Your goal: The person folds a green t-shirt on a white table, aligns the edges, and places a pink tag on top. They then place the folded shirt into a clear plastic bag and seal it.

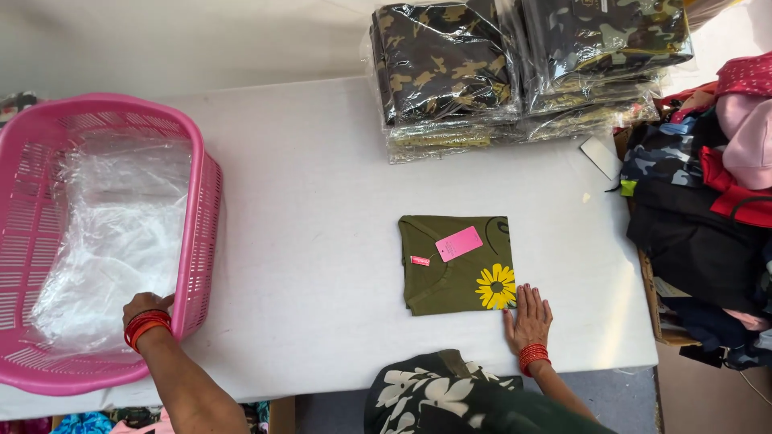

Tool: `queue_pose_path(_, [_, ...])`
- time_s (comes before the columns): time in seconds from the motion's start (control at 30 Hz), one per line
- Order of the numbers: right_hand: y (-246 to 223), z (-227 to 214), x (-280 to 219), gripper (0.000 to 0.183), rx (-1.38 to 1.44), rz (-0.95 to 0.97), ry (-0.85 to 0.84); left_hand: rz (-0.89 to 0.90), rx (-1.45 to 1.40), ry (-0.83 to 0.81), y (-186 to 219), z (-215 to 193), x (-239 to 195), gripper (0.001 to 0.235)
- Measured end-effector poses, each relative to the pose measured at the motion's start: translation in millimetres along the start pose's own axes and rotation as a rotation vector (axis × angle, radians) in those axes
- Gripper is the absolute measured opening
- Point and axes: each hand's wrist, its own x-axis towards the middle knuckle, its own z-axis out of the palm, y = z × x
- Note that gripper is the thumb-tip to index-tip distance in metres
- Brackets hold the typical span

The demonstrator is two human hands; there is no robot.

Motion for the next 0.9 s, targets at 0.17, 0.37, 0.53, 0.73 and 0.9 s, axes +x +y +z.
queue_pose_path(0.17, [-3,-3,2,0.071,0.053,-0.013,0.023,0.245,-0.325,0.430,15,-46,-83,0.047])
queue_pose_path(0.37, [2,4,2,0.072,0.046,-0.045,0.025,0.991,-0.046,1.034,80,-10,-184,0.037])
queue_pose_path(0.53, [13,8,14,0.065,0.233,0.008,0.044,1.608,0.231,0.555,164,137,-328,0.057])
queue_pose_path(0.73, [9,-7,29,0.056,0.651,0.229,0.109,1.620,0.706,0.167,162,184,-371,0.031])
queue_pose_path(0.9, [-19,-15,36,0.051,0.624,0.093,0.116,1.354,0.788,0.210,144,190,-349,0.024])
